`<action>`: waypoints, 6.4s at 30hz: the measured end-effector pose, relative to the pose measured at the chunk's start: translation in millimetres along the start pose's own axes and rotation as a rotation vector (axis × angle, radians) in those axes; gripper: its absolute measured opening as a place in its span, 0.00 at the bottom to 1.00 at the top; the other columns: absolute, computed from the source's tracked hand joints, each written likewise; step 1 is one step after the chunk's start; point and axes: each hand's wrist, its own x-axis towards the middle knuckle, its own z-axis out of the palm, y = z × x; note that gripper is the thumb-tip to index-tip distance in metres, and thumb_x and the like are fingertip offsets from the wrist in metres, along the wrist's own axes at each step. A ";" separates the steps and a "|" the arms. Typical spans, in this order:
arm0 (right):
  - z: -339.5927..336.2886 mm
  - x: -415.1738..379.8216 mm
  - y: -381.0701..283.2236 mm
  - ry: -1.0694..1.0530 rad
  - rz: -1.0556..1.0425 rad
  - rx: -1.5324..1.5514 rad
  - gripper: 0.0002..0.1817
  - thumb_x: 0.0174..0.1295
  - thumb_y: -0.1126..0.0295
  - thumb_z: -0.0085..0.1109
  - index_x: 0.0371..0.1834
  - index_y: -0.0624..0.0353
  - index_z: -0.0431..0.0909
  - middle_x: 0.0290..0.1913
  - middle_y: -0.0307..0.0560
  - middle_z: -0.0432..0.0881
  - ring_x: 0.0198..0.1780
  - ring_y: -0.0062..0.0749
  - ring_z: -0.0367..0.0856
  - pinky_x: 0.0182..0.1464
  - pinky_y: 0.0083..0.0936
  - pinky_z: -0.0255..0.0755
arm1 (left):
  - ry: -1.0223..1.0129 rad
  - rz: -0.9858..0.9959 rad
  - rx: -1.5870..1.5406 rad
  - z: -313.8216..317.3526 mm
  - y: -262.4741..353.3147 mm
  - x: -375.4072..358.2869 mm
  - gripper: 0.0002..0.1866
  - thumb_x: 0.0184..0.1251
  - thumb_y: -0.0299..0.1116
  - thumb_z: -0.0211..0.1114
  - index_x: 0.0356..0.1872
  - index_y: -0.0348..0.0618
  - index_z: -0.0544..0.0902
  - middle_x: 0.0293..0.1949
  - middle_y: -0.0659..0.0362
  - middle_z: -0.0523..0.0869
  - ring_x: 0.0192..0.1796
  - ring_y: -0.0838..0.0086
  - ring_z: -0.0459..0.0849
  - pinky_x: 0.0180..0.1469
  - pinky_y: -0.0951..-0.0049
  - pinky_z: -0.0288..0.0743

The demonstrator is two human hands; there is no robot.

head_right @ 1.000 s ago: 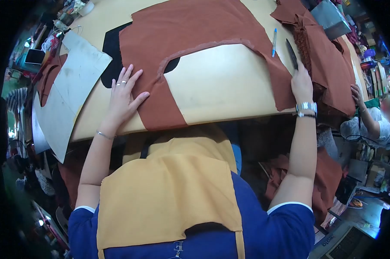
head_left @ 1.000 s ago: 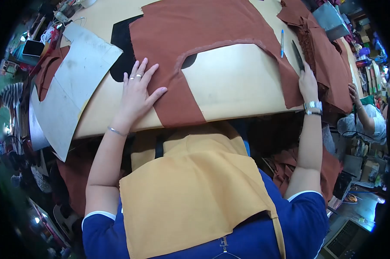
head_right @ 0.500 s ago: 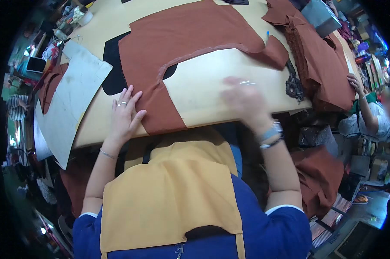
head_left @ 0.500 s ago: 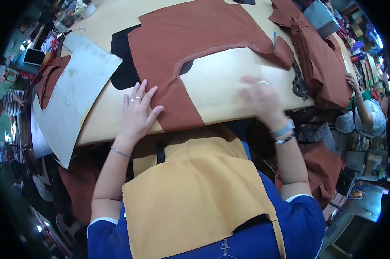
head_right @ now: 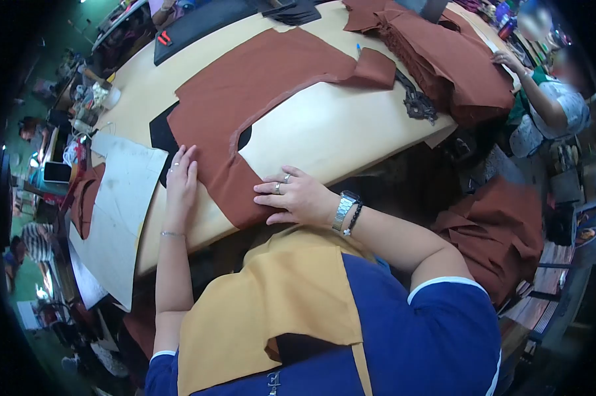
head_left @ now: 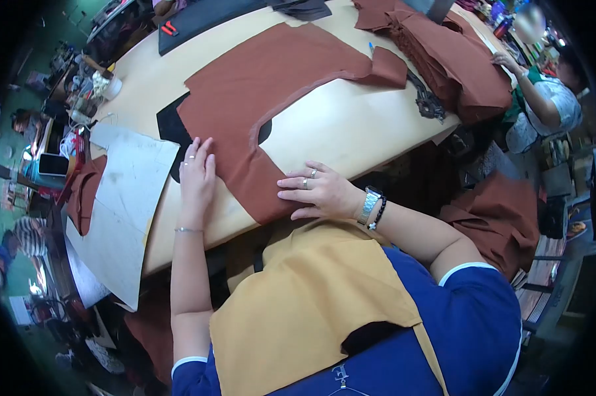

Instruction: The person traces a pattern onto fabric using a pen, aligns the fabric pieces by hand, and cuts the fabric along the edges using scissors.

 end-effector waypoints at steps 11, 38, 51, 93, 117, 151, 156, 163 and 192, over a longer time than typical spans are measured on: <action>6.5 20.2 -25.1 0.123 0.200 -0.010 0.17 0.55 0.54 0.67 0.45 0.48 0.82 0.47 0.37 0.81 0.51 0.36 0.77 0.61 0.38 0.62 | 0.056 -0.272 -0.108 9.2 12.7 67.8 0.34 0.50 0.33 0.75 0.60 0.42 0.71 0.53 0.44 0.78 0.56 0.54 0.78 0.60 0.61 0.73; -3.2 4.6 -9.8 -0.022 0.034 0.022 0.41 0.39 0.43 0.73 0.58 0.49 0.74 0.58 0.41 0.74 0.60 0.37 0.72 0.69 0.45 0.56 | 0.012 0.127 -0.104 -4.9 61.5 -47.5 0.07 0.62 0.31 0.66 0.40 0.44 0.84 0.56 0.51 0.81 0.63 0.55 0.74 0.64 0.57 0.63; -12.6 39.9 -34.5 0.129 0.439 0.119 0.48 0.46 0.55 0.71 0.71 0.57 0.58 0.48 0.57 0.81 0.47 0.51 0.82 0.50 0.43 0.73 | -0.009 -0.099 -0.775 11.6 129.2 -55.6 0.05 0.71 0.29 0.61 0.37 0.36 0.78 0.33 0.61 0.80 0.36 0.81 0.77 0.39 0.79 0.71; -65.3 8.9 164.3 0.306 0.898 0.596 0.20 0.67 0.65 0.59 0.57 0.67 0.75 0.47 0.47 0.84 0.48 0.23 0.81 0.51 0.23 0.75 | 0.122 0.294 0.344 -5.2 45.3 197.6 0.35 0.67 0.62 0.54 0.69 0.53 0.67 0.74 0.46 0.59 0.75 0.50 0.55 0.70 0.35 0.46; -25.1 93.9 196.2 -0.026 0.292 -0.098 0.18 0.71 0.56 0.46 0.58 0.48 0.78 0.65 0.44 0.74 0.68 0.39 0.68 0.65 0.44 0.61 | 0.077 -0.695 -0.317 -70.2 -49.7 -52.7 0.23 0.69 0.43 0.64 0.54 0.33 0.77 0.51 0.56 0.81 0.53 0.74 0.77 0.59 0.72 0.69; -1.2 145.9 243.7 0.342 0.711 -0.038 0.14 0.61 0.58 0.58 0.48 0.49 0.79 0.43 0.46 0.85 0.45 0.45 0.83 0.48 0.41 0.74 | 0.038 -0.556 -0.855 -61.3 16.2 -45.4 0.32 0.67 0.30 0.65 0.68 0.34 0.62 0.65 0.57 0.71 0.65 0.70 0.71 0.68 0.68 0.65; -1.9 151.5 261.9 0.482 0.724 -0.046 0.13 0.61 0.62 0.57 0.47 0.50 0.78 0.41 0.50 0.84 0.45 0.51 0.82 0.48 0.43 0.75 | 0.161 -0.718 -1.279 -71.3 27.5 -25.3 0.31 0.72 0.42 0.60 0.69 0.38 0.63 0.66 0.54 0.71 0.66 0.69 0.72 0.68 0.67 0.65; -10.3 156.2 276.5 0.401 0.831 -0.151 0.13 0.62 0.61 0.56 0.48 0.49 0.78 0.43 0.51 0.84 0.46 0.50 0.82 0.50 0.43 0.75 | -0.065 -0.503 -0.908 -50.9 29.5 -4.6 0.30 0.71 0.40 0.61 0.68 0.37 0.65 0.64 0.56 0.74 0.65 0.73 0.71 0.69 0.71 0.60; -129.5 -118.4 226.1 0.226 0.837 -0.479 0.22 0.66 0.63 0.55 0.59 0.63 0.74 0.59 0.60 0.76 0.61 0.51 0.74 0.63 0.38 0.67 | 0.132 -0.209 -0.169 -48.4 -22.9 45.2 0.24 0.70 0.43 0.61 0.60 0.37 0.74 0.52 0.45 0.80 0.56 0.58 0.78 0.56 0.65 0.73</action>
